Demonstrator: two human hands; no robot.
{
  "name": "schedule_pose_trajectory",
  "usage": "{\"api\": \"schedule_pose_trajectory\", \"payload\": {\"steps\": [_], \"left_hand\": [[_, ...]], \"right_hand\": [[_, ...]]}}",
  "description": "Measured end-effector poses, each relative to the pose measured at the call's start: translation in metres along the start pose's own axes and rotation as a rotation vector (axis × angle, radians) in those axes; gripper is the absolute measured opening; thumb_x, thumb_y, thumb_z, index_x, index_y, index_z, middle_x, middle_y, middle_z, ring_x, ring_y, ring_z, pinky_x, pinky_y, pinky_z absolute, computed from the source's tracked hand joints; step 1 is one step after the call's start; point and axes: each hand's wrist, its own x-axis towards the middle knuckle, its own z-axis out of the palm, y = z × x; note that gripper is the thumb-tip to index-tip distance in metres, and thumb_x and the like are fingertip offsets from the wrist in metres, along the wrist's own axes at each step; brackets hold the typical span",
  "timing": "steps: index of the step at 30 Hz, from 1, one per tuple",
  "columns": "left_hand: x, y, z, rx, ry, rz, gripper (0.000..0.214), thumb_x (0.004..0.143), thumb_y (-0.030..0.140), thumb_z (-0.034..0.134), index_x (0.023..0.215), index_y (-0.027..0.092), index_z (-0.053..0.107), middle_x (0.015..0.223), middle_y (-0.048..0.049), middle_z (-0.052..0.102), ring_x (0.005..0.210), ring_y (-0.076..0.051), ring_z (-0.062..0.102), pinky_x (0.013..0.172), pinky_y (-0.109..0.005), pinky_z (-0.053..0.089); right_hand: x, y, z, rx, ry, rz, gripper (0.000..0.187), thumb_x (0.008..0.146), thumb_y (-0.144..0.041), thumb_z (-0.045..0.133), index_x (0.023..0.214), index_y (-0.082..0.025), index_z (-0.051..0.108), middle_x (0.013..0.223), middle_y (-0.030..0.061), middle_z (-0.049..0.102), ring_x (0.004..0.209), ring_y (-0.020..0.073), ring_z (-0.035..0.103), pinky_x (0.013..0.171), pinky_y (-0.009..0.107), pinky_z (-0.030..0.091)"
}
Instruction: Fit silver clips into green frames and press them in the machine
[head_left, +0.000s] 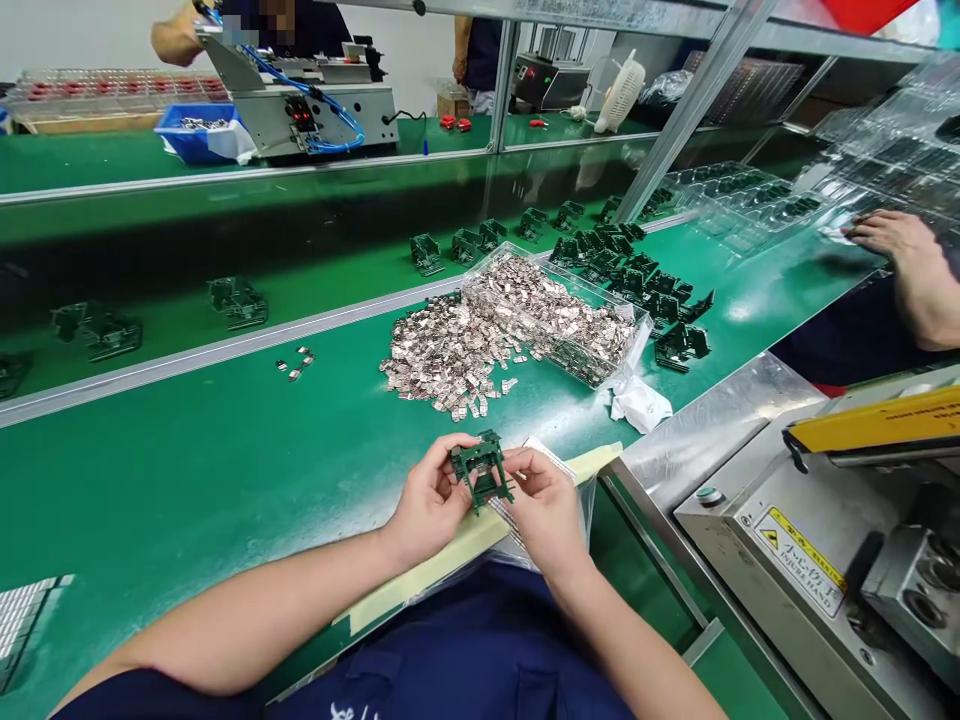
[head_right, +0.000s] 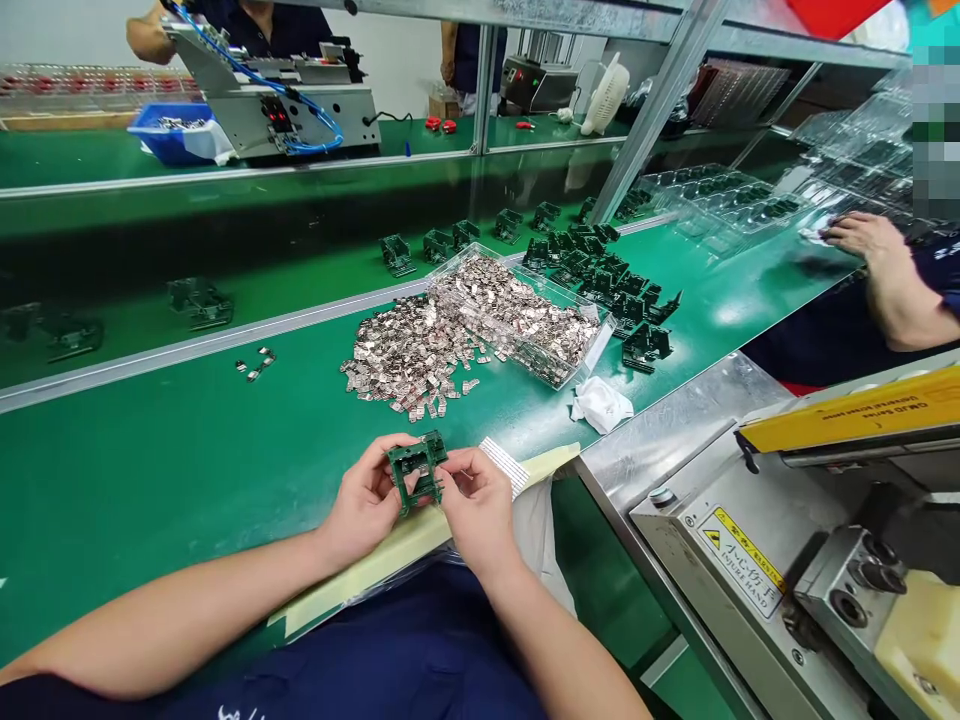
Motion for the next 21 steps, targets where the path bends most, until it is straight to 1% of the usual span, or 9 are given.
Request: {"api": "schedule_pose_trajectory", "payload": {"steps": [3, 7, 11, 13, 14, 16, 18, 19, 21], "left_hand": [[-0.002, 0.002, 0.0, 0.021, 0.005, -0.009, 0.03, 0.087, 0.03, 0.064, 0.113, 0.021, 0.052, 0.09, -0.0014, 0.059, 0.075, -0.011, 0.058, 0.071, -0.024, 0.053], [-0.007, 0.006, 0.004, 0.063, -0.007, -0.004, 0.03, 0.086, 0.031, 0.064, 0.111, 0.02, 0.053, 0.091, -0.0026, 0.061, 0.077, -0.012, 0.059, 0.071, -0.024, 0.054], [-0.013, 0.01, 0.014, 0.107, -0.062, -0.025, 0.029, 0.085, 0.031, 0.065, 0.11, 0.02, 0.054, 0.092, -0.0033, 0.062, 0.079, -0.014, 0.06, 0.071, -0.025, 0.054], [-0.013, 0.012, 0.02, 0.113, -0.119, -0.056, 0.03, 0.085, 0.031, 0.065, 0.111, 0.02, 0.054, 0.093, -0.0032, 0.063, 0.079, -0.014, 0.061, 0.071, -0.025, 0.055], [-0.011, 0.013, 0.023, 0.12, -0.151, -0.067, 0.03, 0.085, 0.031, 0.064, 0.111, 0.02, 0.053, 0.093, -0.0034, 0.063, 0.08, -0.014, 0.061, 0.072, -0.026, 0.055], [-0.001, 0.011, 0.03, 0.152, -0.192, -0.058, 0.031, 0.085, 0.031, 0.064, 0.112, 0.02, 0.053, 0.092, -0.0034, 0.063, 0.079, -0.014, 0.06, 0.072, -0.025, 0.054], [0.014, 0.006, 0.04, 0.19, -0.193, -0.02, 0.033, 0.083, 0.029, 0.064, 0.112, 0.019, 0.053, 0.089, -0.0024, 0.062, 0.077, -0.013, 0.059, 0.069, -0.023, 0.051], [0.022, 0.001, 0.045, 0.199, -0.186, -0.002, 0.034, 0.082, 0.029, 0.065, 0.112, 0.019, 0.052, 0.087, -0.0016, 0.061, 0.075, -0.012, 0.058, 0.068, -0.022, 0.05], [0.036, -0.011, 0.056, 0.186, -0.177, 0.022, 0.037, 0.079, 0.027, 0.067, 0.111, 0.018, 0.051, 0.085, -0.0008, 0.06, 0.075, -0.012, 0.058, 0.067, -0.021, 0.049]], "right_hand": [[-0.003, 0.0, 0.001, 0.021, 0.014, -0.009, 0.025, 0.066, -0.035, 0.083, 0.069, -0.02, 0.064, 0.078, 0.0022, 0.063, 0.069, 0.0174, 0.061, 0.066, 0.031, 0.057], [-0.012, -0.001, -0.001, 0.006, 0.042, -0.034, 0.026, 0.068, -0.037, 0.082, 0.067, -0.019, 0.063, 0.074, 0.0021, 0.063, 0.065, 0.0163, 0.059, 0.059, 0.028, 0.055], [-0.028, -0.004, -0.009, 0.018, 0.082, -0.065, 0.025, 0.07, -0.035, 0.081, 0.068, -0.019, 0.061, 0.073, 0.0017, 0.062, 0.065, 0.0157, 0.058, 0.06, 0.027, 0.054], [-0.037, -0.005, -0.022, 0.0, 0.092, -0.072, 0.024, 0.075, -0.037, 0.077, 0.073, -0.019, 0.062, 0.073, 0.0019, 0.062, 0.065, 0.0158, 0.058, 0.061, 0.027, 0.053], [-0.041, -0.004, -0.031, -0.025, 0.117, -0.082, 0.024, 0.077, -0.039, 0.075, 0.078, -0.019, 0.062, 0.075, 0.0022, 0.062, 0.067, 0.0161, 0.059, 0.062, 0.028, 0.053], [-0.05, 0.001, -0.052, -0.11, 0.23, -0.105, 0.027, 0.082, -0.045, 0.07, 0.087, -0.019, 0.064, 0.079, 0.003, 0.063, 0.07, 0.0167, 0.059, 0.066, 0.028, 0.053], [-0.057, 0.012, -0.073, -0.208, 0.329, -0.088, 0.035, 0.084, -0.053, 0.065, 0.087, -0.018, 0.065, 0.077, 0.0037, 0.062, 0.067, 0.0166, 0.058, 0.063, 0.028, 0.052], [-0.059, 0.019, -0.081, -0.245, 0.318, -0.05, 0.04, 0.084, -0.057, 0.063, 0.085, -0.018, 0.066, 0.074, 0.0039, 0.062, 0.063, 0.0162, 0.057, 0.06, 0.028, 0.051], [-0.059, 0.034, -0.09, -0.275, 0.191, 0.034, 0.048, 0.083, -0.064, 0.06, 0.079, -0.017, 0.067, 0.068, 0.0041, 0.061, 0.056, 0.0153, 0.053, 0.053, 0.027, 0.048]]}}
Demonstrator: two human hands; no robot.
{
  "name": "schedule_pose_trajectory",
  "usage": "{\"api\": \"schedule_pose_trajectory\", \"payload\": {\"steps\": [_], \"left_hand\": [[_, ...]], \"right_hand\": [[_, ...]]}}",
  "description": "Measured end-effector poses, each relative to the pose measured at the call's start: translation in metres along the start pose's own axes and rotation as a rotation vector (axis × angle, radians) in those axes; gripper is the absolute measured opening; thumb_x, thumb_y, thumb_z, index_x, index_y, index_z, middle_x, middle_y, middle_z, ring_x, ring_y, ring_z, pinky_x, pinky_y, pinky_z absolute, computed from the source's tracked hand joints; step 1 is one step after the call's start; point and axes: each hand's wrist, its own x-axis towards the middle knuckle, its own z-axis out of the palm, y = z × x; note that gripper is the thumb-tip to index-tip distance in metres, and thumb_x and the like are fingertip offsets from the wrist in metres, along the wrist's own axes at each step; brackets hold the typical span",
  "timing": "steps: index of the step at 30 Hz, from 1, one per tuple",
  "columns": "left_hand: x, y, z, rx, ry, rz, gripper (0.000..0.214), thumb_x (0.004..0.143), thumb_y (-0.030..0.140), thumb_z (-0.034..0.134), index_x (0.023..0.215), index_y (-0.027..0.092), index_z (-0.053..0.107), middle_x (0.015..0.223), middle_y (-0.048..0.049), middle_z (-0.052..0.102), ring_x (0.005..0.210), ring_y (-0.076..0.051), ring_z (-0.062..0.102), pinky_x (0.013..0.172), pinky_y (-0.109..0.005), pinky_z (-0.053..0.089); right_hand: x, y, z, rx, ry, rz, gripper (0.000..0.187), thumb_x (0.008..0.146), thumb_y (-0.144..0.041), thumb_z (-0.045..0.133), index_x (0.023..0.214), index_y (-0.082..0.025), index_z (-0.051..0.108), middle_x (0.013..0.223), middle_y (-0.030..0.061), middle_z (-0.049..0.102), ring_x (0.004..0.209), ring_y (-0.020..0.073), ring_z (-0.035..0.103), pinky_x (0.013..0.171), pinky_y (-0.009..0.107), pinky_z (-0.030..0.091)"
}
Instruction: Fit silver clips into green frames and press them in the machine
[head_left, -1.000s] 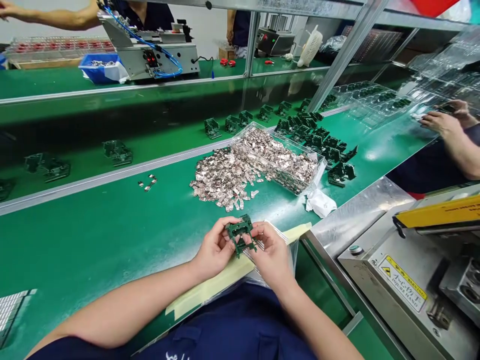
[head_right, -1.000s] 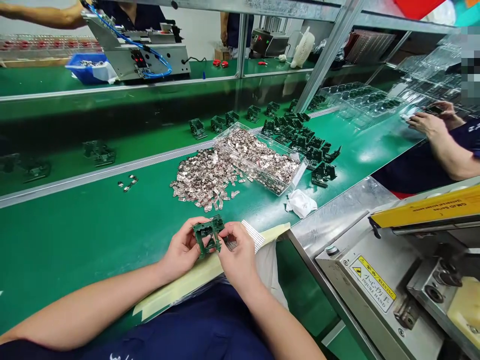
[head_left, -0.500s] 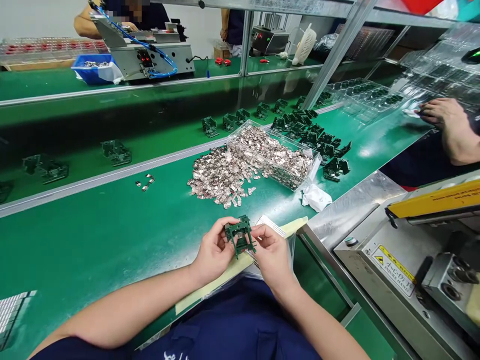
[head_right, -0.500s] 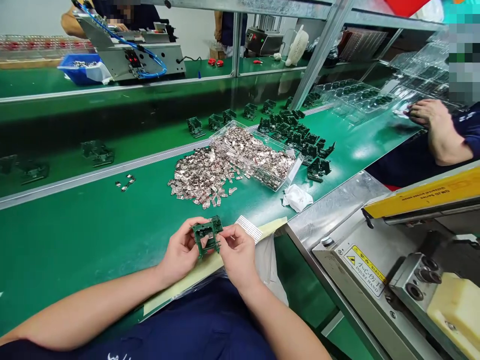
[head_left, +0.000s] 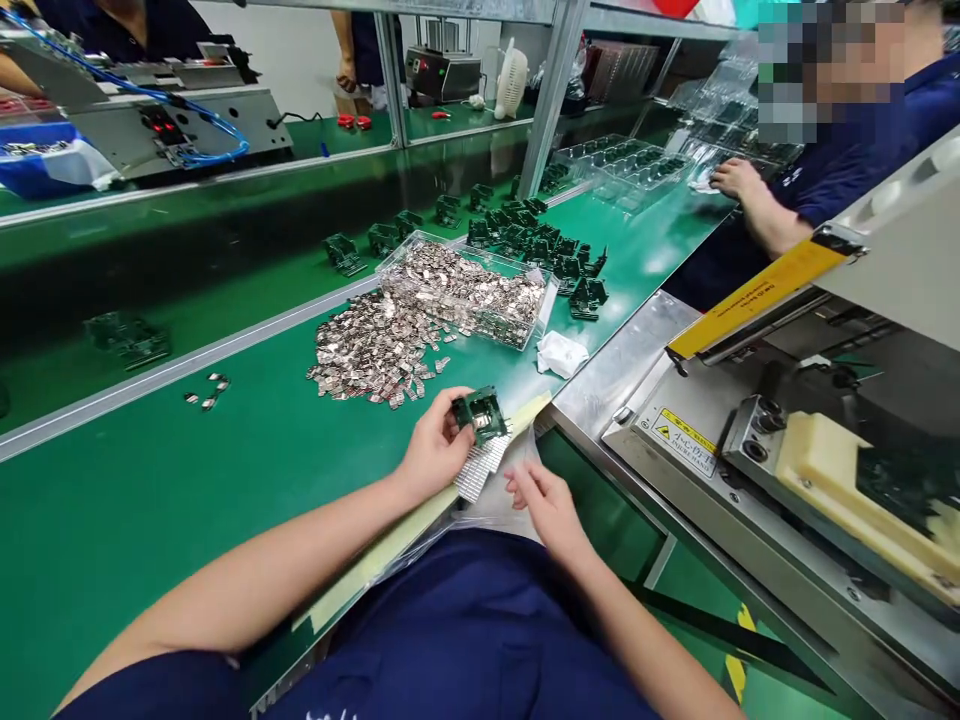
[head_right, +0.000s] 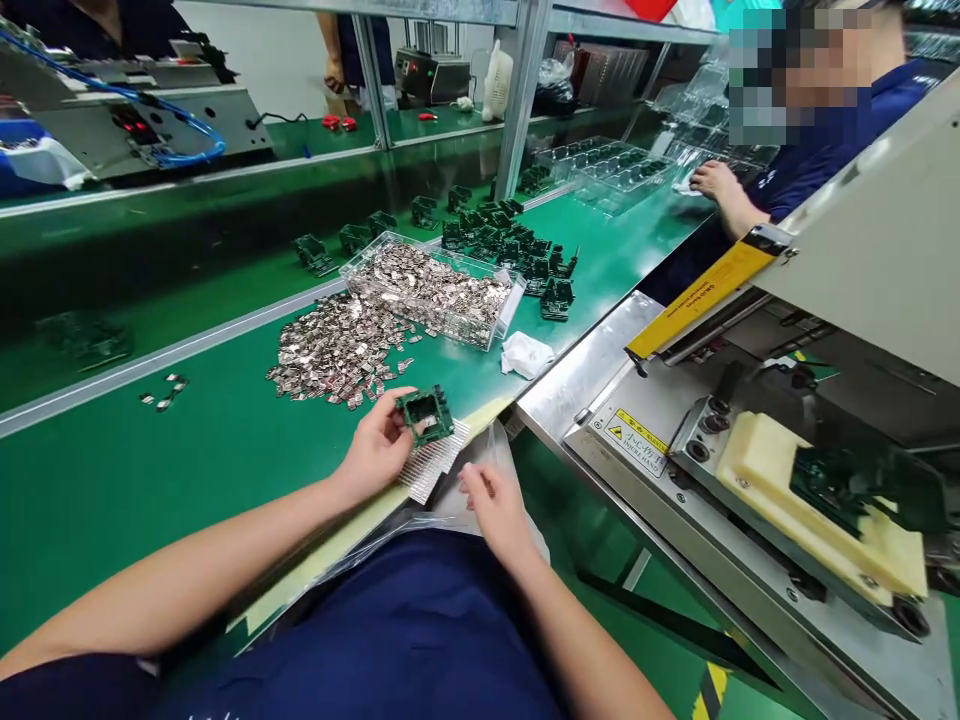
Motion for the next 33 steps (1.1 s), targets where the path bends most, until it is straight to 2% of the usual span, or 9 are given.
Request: {"api": "schedule_pose_trajectory", "payload": {"steps": [3, 9, 12, 16, 21, 23, 26, 29, 33], "left_hand": [[0.01, -0.014, 0.013, -0.025, -0.024, 0.013, 0.037, 0.08, 0.026, 0.065, 0.113, 0.019, 0.05, 0.09, -0.0017, 0.061, 0.079, -0.013, 0.059, 0.071, -0.022, 0.049], [0.003, -0.022, 0.01, -0.024, -0.044, -0.013, 0.038, 0.083, 0.028, 0.064, 0.118, 0.018, 0.051, 0.09, -0.0022, 0.062, 0.079, -0.013, 0.059, 0.074, -0.023, 0.049], [0.006, -0.022, 0.006, -0.035, -0.068, -0.02, 0.039, 0.082, 0.027, 0.065, 0.117, 0.018, 0.051, 0.087, -0.0015, 0.06, 0.075, -0.012, 0.057, 0.071, -0.023, 0.049], [0.013, -0.022, 0.004, -0.082, -0.107, -0.052, 0.04, 0.081, 0.028, 0.066, 0.117, 0.017, 0.051, 0.085, -0.0015, 0.059, 0.073, -0.013, 0.058, 0.07, -0.024, 0.052], [0.012, -0.022, 0.002, -0.098, -0.088, -0.058, 0.041, 0.083, 0.03, 0.065, 0.119, 0.018, 0.049, 0.076, 0.0007, 0.055, 0.065, -0.012, 0.056, 0.063, -0.024, 0.052], [0.009, -0.021, 0.001, -0.065, -0.095, -0.027, 0.041, 0.085, 0.031, 0.062, 0.122, 0.018, 0.049, 0.074, 0.0011, 0.054, 0.063, -0.012, 0.054, 0.063, -0.024, 0.05], [0.006, -0.02, -0.001, 0.015, -0.102, 0.028, 0.039, 0.088, 0.03, 0.06, 0.123, 0.019, 0.05, 0.07, 0.0021, 0.05, 0.06, -0.011, 0.049, 0.06, -0.023, 0.045], [0.003, -0.02, -0.002, 0.065, -0.086, 0.061, 0.036, 0.09, 0.029, 0.057, 0.123, 0.019, 0.051, 0.069, 0.0027, 0.047, 0.059, -0.011, 0.045, 0.058, -0.023, 0.042], [0.001, -0.02, 0.0, 0.063, -0.076, 0.089, 0.034, 0.091, 0.028, 0.053, 0.124, 0.02, 0.049, 0.071, 0.0018, 0.048, 0.061, -0.012, 0.046, 0.058, -0.023, 0.041]], "right_hand": [[0.007, 0.017, 0.012, 0.024, -0.143, -0.011, 0.051, 0.081, -0.067, 0.06, 0.072, -0.017, 0.064, 0.065, 0.0038, 0.061, 0.056, 0.0153, 0.053, 0.054, 0.027, 0.046], [0.011, 0.025, 0.034, 0.04, -0.082, -0.123, 0.052, 0.089, -0.063, 0.051, 0.061, -0.019, 0.051, 0.057, -0.0003, 0.05, 0.056, 0.0142, 0.047, 0.056, 0.027, 0.041], [0.006, 0.027, 0.032, -0.01, -0.085, -0.175, 0.05, 0.092, -0.06, 0.048, 0.062, -0.02, 0.052, 0.061, 0.0001, 0.049, 0.06, 0.0155, 0.046, 0.059, 0.028, 0.04], [0.006, 0.033, 0.026, -0.111, -0.198, -0.209, 0.049, 0.091, -0.057, 0.049, 0.06, -0.02, 0.058, 0.063, 0.0025, 0.056, 0.063, 0.0178, 0.052, 0.062, 0.03, 0.041], [0.006, 0.033, 0.007, -0.244, -0.323, -0.146, 0.036, 0.085, -0.04, 0.062, 0.055, -0.02, 0.064, 0.05, 0.0009, 0.058, 0.045, 0.016, 0.049, 0.047, 0.028, 0.037], [0.004, 0.02, -0.003, -0.277, -0.273, -0.118, 0.029, 0.082, -0.037, 0.067, 0.059, -0.02, 0.068, 0.051, 0.001, 0.06, 0.044, 0.0165, 0.049, 0.046, 0.028, 0.037], [0.006, -0.011, -0.011, -0.275, -0.073, -0.139, 0.02, 0.083, -0.037, 0.068, 0.074, -0.02, 0.073, 0.063, 0.0018, 0.065, 0.054, 0.0184, 0.057, 0.053, 0.029, 0.044], [0.017, -0.041, -0.008, -0.235, 0.037, -0.278, 0.014, 0.088, -0.031, 0.063, 0.089, -0.022, 0.073, 0.078, 0.003, 0.068, 0.067, 0.0191, 0.061, 0.064, 0.031, 0.048], [0.034, -0.056, 0.009, -0.268, 0.071, -0.482, 0.012, 0.088, -0.024, 0.061, 0.088, -0.023, 0.073, 0.08, 0.0035, 0.059, 0.073, 0.0187, 0.055, 0.063, 0.03, 0.046]]}}
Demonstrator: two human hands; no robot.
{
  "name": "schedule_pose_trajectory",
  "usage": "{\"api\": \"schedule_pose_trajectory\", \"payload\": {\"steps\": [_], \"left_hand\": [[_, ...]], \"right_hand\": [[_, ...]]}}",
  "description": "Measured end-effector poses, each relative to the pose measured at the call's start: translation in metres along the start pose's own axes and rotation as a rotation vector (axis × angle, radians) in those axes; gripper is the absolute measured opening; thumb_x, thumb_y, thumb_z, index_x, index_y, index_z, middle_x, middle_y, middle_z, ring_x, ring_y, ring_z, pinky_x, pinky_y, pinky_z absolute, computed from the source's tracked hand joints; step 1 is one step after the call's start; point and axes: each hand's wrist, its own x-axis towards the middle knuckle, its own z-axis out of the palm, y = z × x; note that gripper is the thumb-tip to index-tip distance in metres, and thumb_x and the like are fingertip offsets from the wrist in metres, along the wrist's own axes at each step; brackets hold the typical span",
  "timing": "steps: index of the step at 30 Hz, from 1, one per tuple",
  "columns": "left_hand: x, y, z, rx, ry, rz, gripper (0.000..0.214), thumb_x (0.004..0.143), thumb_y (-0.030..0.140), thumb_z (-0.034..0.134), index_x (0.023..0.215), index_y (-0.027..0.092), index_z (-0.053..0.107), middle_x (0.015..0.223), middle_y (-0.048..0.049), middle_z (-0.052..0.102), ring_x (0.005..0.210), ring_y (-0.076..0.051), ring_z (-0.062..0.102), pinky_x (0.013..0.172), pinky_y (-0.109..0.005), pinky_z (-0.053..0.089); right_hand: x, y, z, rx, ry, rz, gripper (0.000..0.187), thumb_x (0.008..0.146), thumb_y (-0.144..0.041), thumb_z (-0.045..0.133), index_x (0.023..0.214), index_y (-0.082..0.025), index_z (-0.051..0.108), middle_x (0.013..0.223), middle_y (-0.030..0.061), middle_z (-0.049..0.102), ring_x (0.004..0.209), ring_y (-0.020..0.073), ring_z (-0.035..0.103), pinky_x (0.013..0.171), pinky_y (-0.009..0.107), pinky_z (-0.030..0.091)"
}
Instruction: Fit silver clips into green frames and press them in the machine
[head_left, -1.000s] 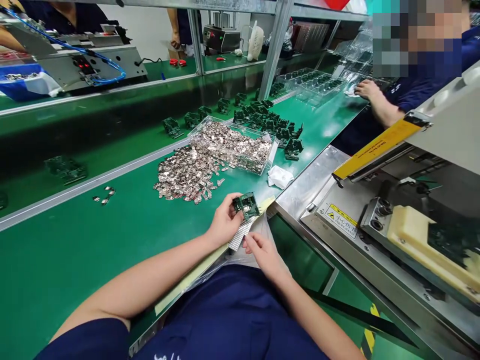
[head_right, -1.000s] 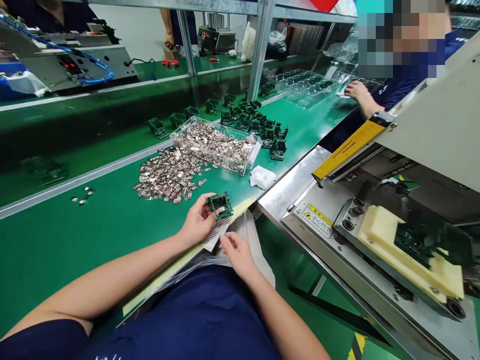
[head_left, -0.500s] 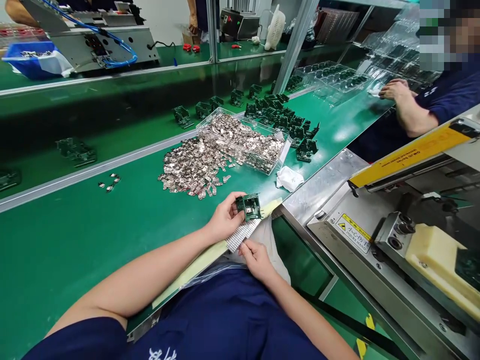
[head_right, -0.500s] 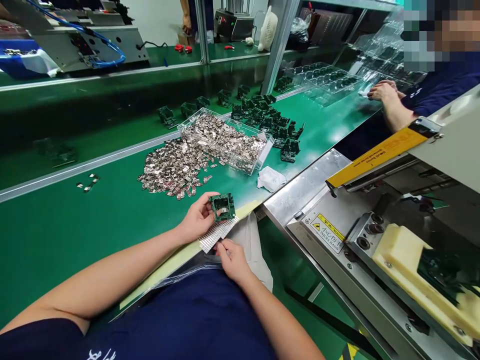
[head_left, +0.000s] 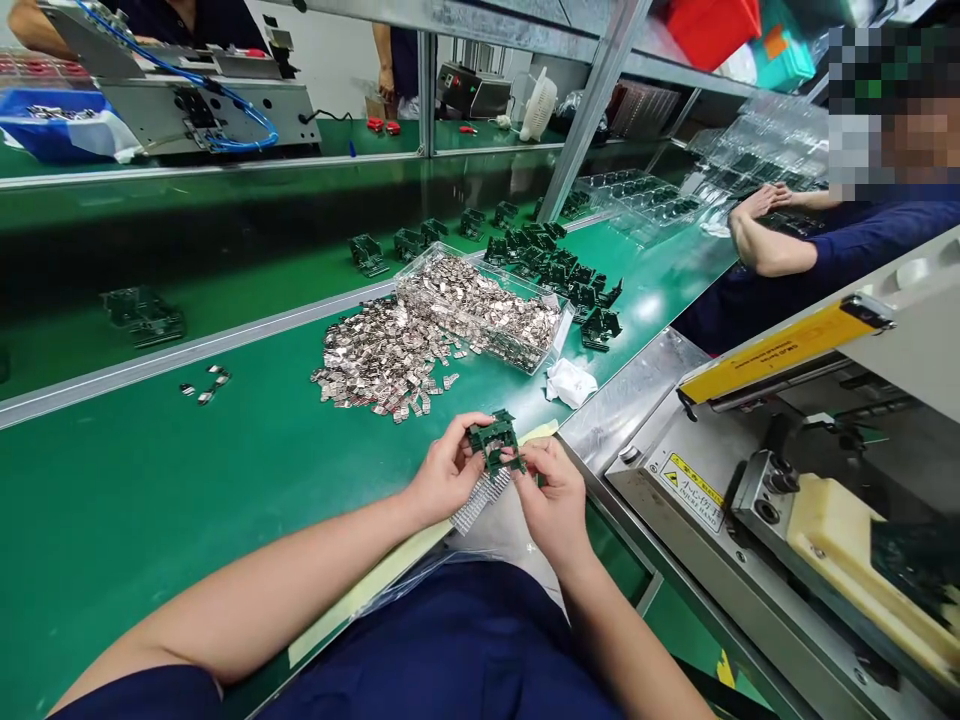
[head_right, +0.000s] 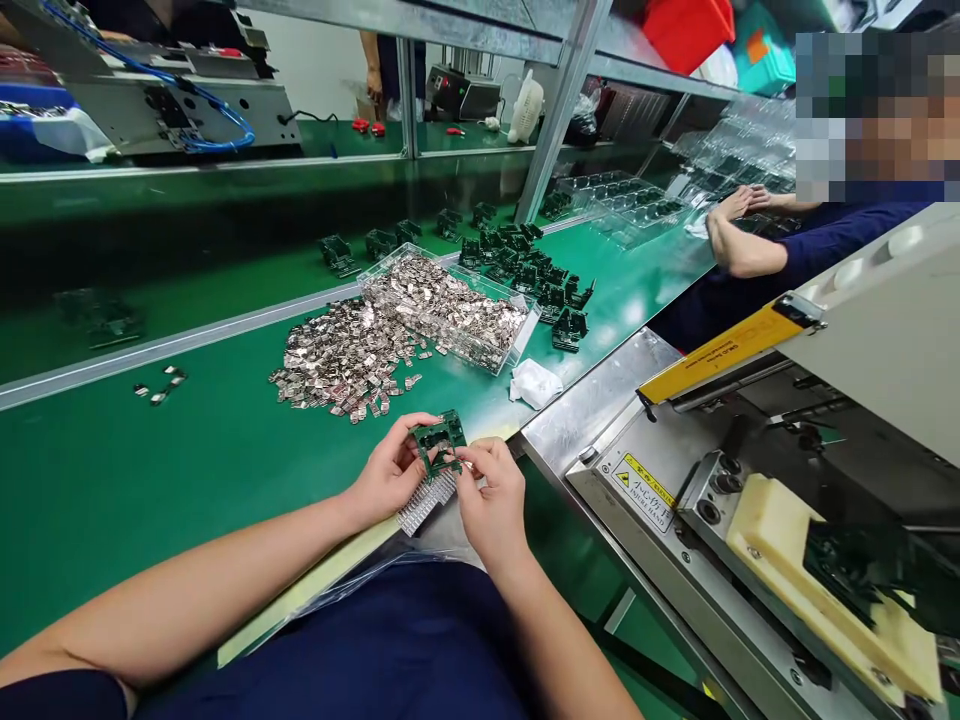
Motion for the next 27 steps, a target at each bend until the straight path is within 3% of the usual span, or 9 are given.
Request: {"api": "schedule_pose_trajectory", "payload": {"steps": [5, 10, 17, 20, 23, 25, 27], "left_hand": [[-0.003, 0.003, 0.002, -0.033, -0.022, 0.026, 0.032, 0.091, 0.025, 0.051, 0.123, 0.02, 0.049, 0.082, -0.0024, 0.058, 0.067, -0.013, 0.053, 0.06, -0.023, 0.044], [-0.006, 0.005, 0.005, -0.006, 0.004, 0.018, 0.033, 0.091, 0.027, 0.053, 0.122, 0.02, 0.05, 0.071, 0.0018, 0.053, 0.058, -0.01, 0.047, 0.053, -0.021, 0.038], [-0.007, 0.008, 0.005, -0.04, 0.009, 0.025, 0.036, 0.088, 0.034, 0.06, 0.12, 0.02, 0.054, 0.079, -0.0021, 0.059, 0.067, -0.014, 0.056, 0.063, -0.025, 0.049], [-0.007, 0.01, 0.008, -0.054, -0.006, 0.0, 0.039, 0.086, 0.035, 0.062, 0.121, 0.02, 0.054, 0.079, -0.0022, 0.06, 0.067, -0.014, 0.057, 0.064, -0.026, 0.051], [-0.006, 0.016, 0.021, -0.023, -0.119, 0.009, 0.036, 0.087, 0.033, 0.061, 0.12, 0.021, 0.056, 0.073, -0.0007, 0.059, 0.063, -0.014, 0.056, 0.061, -0.026, 0.051], [0.002, 0.024, 0.035, -0.037, -0.305, 0.045, 0.032, 0.088, 0.033, 0.059, 0.118, 0.022, 0.058, 0.077, -0.0027, 0.062, 0.065, -0.016, 0.059, 0.063, -0.028, 0.053], [0.018, 0.036, 0.057, -0.118, -0.572, 0.056, 0.038, 0.089, 0.033, 0.058, 0.125, 0.024, 0.054, 0.088, -0.0065, 0.067, 0.076, -0.019, 0.065, 0.07, -0.033, 0.056]], "right_hand": [[0.004, 0.001, 0.016, -0.088, 0.063, 0.015, 0.012, 0.086, -0.028, 0.063, 0.081, -0.021, 0.071, 0.077, 0.0034, 0.052, 0.071, 0.0183, 0.051, 0.059, 0.029, 0.042], [0.001, 0.003, 0.018, -0.065, 0.12, 0.076, 0.017, 0.082, -0.033, 0.067, 0.073, -0.019, 0.068, 0.075, 0.0023, 0.051, 0.065, 0.0162, 0.047, 0.055, 0.027, 0.039], [0.0, 0.012, 0.016, 0.339, 0.127, 0.259, 0.028, 0.075, -0.037, 0.076, 0.077, -0.02, 0.053, 0.072, -0.0023, 0.051, 0.064, 0.0138, 0.048, 0.059, 0.025, 0.043], [-0.002, 0.008, -0.006, 0.317, 0.066, 0.183, 0.031, 0.074, -0.032, 0.077, 0.098, -0.021, 0.061, 0.099, 0.0052, 0.061, 0.085, 0.0196, 0.058, 0.069, 0.028, 0.049], [-0.014, -0.005, -0.045, 0.139, -0.083, -0.013, 0.066, 0.071, -0.027, 0.081, 0.131, -0.027, 0.055, 0.136, 0.0102, 0.051, 0.123, 0.0295, 0.048, 0.095, 0.04, 0.047], [-0.028, -0.014, -0.075, 0.038, -0.142, -0.094, 0.069, 0.069, -0.025, 0.082, 0.133, -0.028, 0.055, 0.134, 0.0092, 0.054, 0.125, 0.0312, 0.049, 0.103, 0.044, 0.043], [-0.045, -0.017, -0.111, -0.044, -0.084, -0.095, 0.06, 0.07, -0.025, 0.081, 0.126, -0.028, 0.061, 0.124, 0.0085, 0.061, 0.116, 0.0312, 0.056, 0.101, 0.044, 0.046]]}}
